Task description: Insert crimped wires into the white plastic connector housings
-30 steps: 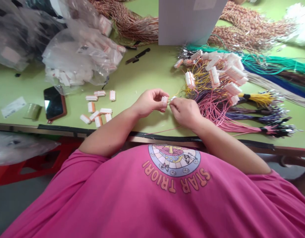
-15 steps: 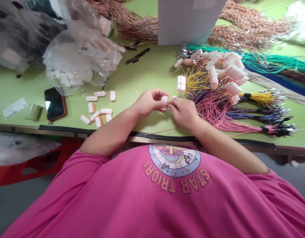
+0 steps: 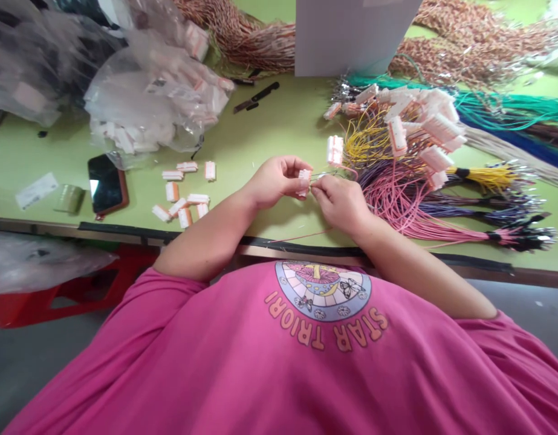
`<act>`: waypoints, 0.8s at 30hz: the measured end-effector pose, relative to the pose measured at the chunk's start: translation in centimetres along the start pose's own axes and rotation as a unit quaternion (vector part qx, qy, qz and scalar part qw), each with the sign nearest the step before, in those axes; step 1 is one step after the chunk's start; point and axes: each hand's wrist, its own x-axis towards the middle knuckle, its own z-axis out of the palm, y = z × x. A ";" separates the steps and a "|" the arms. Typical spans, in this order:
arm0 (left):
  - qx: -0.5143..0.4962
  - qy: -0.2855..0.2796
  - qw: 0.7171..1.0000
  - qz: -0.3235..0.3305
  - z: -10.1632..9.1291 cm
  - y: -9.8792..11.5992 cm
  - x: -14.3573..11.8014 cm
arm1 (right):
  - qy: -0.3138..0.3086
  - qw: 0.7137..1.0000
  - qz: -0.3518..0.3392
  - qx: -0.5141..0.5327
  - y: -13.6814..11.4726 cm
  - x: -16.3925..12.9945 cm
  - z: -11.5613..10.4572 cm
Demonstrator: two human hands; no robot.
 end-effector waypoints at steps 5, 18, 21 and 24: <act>0.025 0.030 0.999 0.024 -0.9 0.7 0.2 | -0.049 0.983 -0.160 -0.073 -2.4 -1.8 -0.5; -0.046 -0.025 0.998 -0.033 -0.7 1.0 -0.2 | -0.248 0.945 -0.206 -0.060 -4.3 -2.5 2.0; -0.071 -0.042 0.996 -0.037 -0.8 0.9 -0.2 | -0.273 0.931 -0.231 -0.080 -4.8 -2.8 1.9; -0.079 -0.060 0.994 -0.039 -0.9 0.9 -0.2 | -0.269 0.941 -0.199 -0.051 -4.7 -2.6 1.9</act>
